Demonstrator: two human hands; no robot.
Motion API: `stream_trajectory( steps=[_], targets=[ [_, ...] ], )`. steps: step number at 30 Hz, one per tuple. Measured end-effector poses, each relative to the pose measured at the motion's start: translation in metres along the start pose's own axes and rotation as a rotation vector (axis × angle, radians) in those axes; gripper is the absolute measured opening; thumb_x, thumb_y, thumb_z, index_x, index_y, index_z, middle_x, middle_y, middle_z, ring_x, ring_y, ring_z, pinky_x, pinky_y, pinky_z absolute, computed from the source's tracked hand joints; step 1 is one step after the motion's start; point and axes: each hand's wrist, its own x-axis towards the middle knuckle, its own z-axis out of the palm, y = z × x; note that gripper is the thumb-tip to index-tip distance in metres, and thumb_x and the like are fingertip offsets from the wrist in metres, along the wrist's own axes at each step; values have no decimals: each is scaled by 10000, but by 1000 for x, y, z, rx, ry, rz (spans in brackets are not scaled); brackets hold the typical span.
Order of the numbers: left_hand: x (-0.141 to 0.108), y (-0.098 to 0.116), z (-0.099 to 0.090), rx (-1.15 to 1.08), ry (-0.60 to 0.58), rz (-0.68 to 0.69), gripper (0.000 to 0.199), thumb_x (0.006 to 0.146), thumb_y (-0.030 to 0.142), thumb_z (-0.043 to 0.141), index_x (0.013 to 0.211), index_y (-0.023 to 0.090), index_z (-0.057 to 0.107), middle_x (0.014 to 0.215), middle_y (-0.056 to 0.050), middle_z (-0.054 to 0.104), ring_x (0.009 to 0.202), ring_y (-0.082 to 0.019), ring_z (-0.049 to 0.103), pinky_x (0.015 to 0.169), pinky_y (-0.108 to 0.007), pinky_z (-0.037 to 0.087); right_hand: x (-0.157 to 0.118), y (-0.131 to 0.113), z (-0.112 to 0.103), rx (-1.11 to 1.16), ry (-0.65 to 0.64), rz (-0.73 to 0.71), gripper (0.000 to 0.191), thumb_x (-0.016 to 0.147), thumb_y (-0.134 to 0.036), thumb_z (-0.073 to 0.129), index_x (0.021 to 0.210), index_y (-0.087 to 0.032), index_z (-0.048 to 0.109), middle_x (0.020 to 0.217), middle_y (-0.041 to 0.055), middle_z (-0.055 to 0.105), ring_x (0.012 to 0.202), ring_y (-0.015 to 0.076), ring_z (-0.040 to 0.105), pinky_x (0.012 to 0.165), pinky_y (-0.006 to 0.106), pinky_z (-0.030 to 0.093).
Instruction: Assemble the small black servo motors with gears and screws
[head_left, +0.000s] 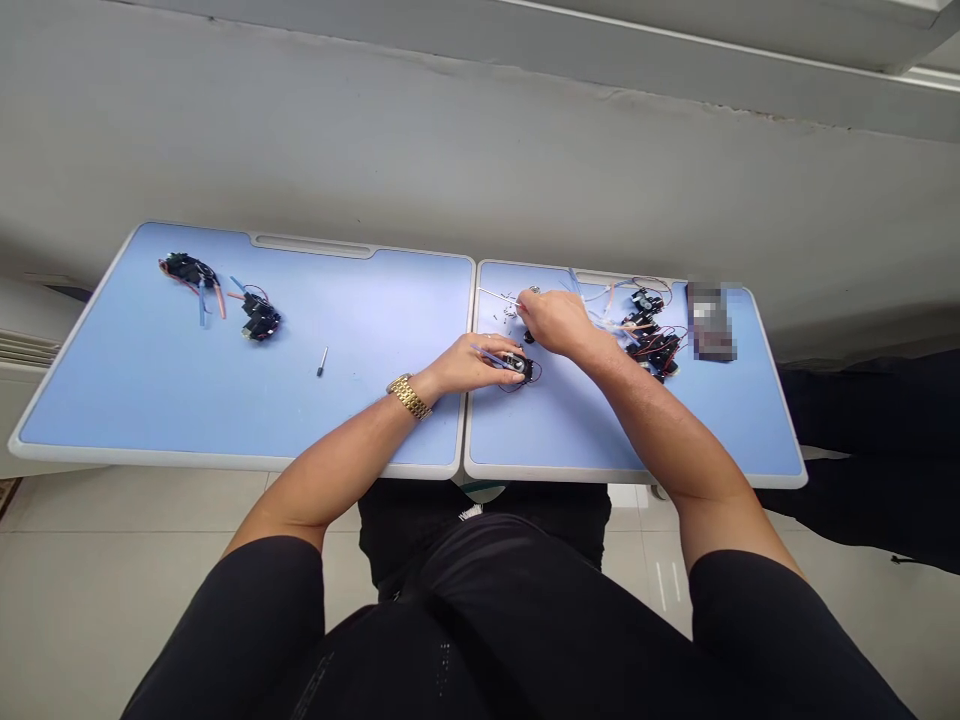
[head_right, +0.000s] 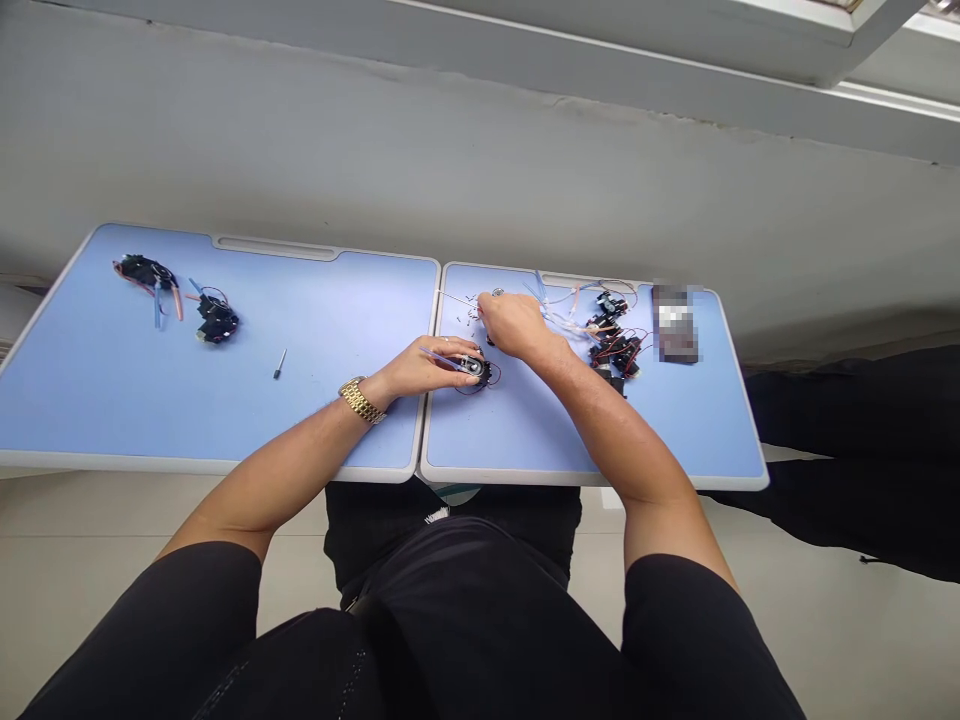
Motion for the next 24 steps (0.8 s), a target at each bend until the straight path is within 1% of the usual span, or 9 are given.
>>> stream_trajectory(
  steps=[2,4,6,8,10,12,15,18,24],
  targets=[
    [0,0,0,4,3,8,443,746,396,974,1133,194,897,1257,-129,837,1179,-277,792,1103,-438,622,-9,7,2,64,63,37,427,1155,-332,350,1311,-183,718,1072,171,831,958,315,742,737,363,334],
    [0,-1,0,11,2,2,450,748,408,977,1140,200,898,1286,-137,827,1217,-286,786,1119,-449,622,-23,14,9,250,186,74,372,1137,-362,406,1217,-210,737,989,114,814,869,267,690,740,346,340],
    [-1,-2,0,19,8,-11,449,750,411,982,1147,218,900,1334,-142,811,1284,-295,768,1155,-464,612,-38,20,20,505,292,91,329,1099,-422,478,998,-225,721,835,50,732,755,213,590,732,325,357],
    [-1,-3,-1,18,21,-23,447,745,407,989,1151,240,903,1378,-144,794,1350,-301,744,1184,-474,604,-52,21,34,738,316,117,386,1052,-512,533,796,-239,627,683,-10,568,673,175,465,683,315,339],
    [-2,-3,-1,18,26,-20,450,742,395,995,1159,254,902,1399,-147,785,1401,-306,719,1192,-473,604,-62,20,47,925,281,119,426,995,-576,591,734,-239,589,644,-40,458,654,154,391,654,311,312],
    [-3,-2,-1,19,10,0,466,745,386,999,1180,255,896,1431,-154,773,1431,-310,701,1174,-462,616,-66,16,54,1064,238,108,456,953,-633,628,747,-226,627,657,-47,450,662,143,377,648,305,306],
    [-5,2,-1,10,-28,41,470,785,386,980,1227,261,882,1540,-155,720,1392,-295,724,1129,-442,636,-66,13,55,1211,167,79,562,899,-759,663,803,-206,695,649,-49,475,651,133,385,626,293,306],
    [-6,7,0,27,-59,76,436,823,382,956,1242,291,877,1586,-134,696,1398,-285,717,1120,-436,633,-65,12,51,1345,41,37,665,845,-868,684,765,-208,671,563,-66,437,569,113,348,556,281,260],
    [-7,9,1,92,-104,127,396,864,363,931,1253,322,874,1615,-114,681,1426,-277,696,1130,-433,610,-64,11,53,1595,-102,35,690,753,-880,799,870,-207,701,494,-113,382,452,89,279,450,266,199]
  ],
)
